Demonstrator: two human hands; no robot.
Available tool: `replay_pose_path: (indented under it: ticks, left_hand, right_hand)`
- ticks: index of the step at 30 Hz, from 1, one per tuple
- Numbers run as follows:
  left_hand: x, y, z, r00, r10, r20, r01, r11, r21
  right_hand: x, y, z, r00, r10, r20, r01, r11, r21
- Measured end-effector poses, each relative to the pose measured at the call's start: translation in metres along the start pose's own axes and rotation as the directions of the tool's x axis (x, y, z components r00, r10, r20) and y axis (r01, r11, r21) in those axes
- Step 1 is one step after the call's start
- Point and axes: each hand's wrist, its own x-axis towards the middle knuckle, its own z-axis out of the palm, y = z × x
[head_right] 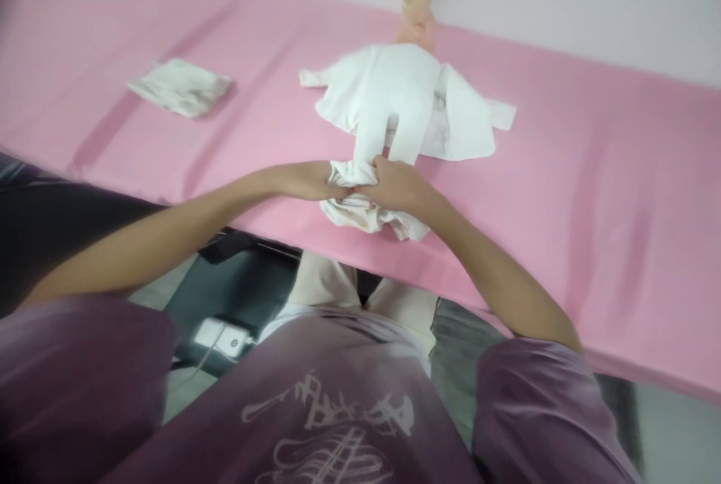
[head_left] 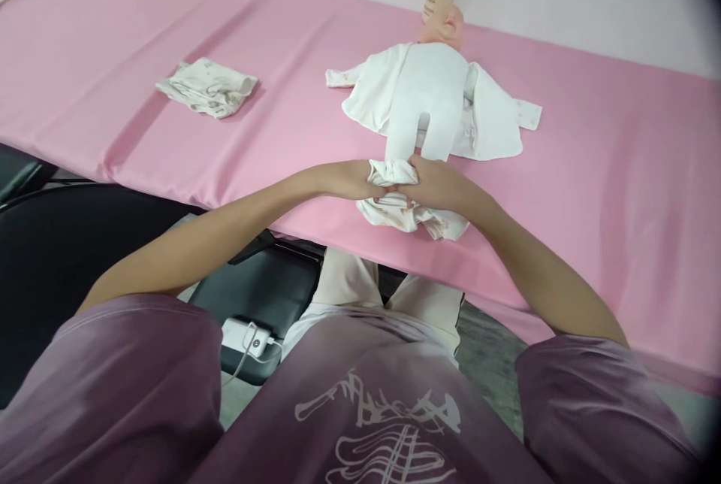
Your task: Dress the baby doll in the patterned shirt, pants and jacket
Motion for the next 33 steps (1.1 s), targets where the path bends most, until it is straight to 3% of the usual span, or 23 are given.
replay_pose_path:
  ticks: [8, 17, 22, 24, 28, 33]
  left_hand:
    - [0.001, -0.001, 0.015, 0.997, 0.072, 0.041, -0.068, 0.994, -0.091]
    - [-0.001, -0.016, 0.023, 0.995, -0.039, -0.093, 0.03, 0.995, -0.098]
    - [0.001, -0.021, 0.032, 0.987, -0.036, -0.154, 0.03, 0.999, -0.039]
    - [0.001, -0.026, 0.032, 0.985, -0.014, -0.171, 0.005, 0.999, -0.049]
    - [0.003, -0.04, 0.032, 0.961, 0.06, -0.271, -0.088, 0.992, -0.091]
    - [0.01, -0.063, 0.036, 0.851, 0.152, -0.503, -0.204, 0.978, -0.049]
  right_hand:
    - [-0.011, -0.001, 0.012, 0.999, 0.016, -0.039, -0.018, 0.998, -0.058]
    - [-0.016, -0.002, 0.024, 0.986, 0.041, -0.159, -0.059, 0.992, -0.112]
    - [-0.009, 0.002, 0.023, 0.99, 0.021, -0.137, -0.05, 0.977, -0.207]
    - [-0.008, 0.004, 0.019, 0.994, 0.018, -0.108, -0.033, 0.99, -0.138]
    - [-0.014, 0.014, 0.009, 0.989, -0.064, -0.132, 0.085, 0.984, 0.158]
    - [-0.012, 0.03, 0.001, 0.957, -0.167, -0.238, 0.23, 0.936, 0.267]
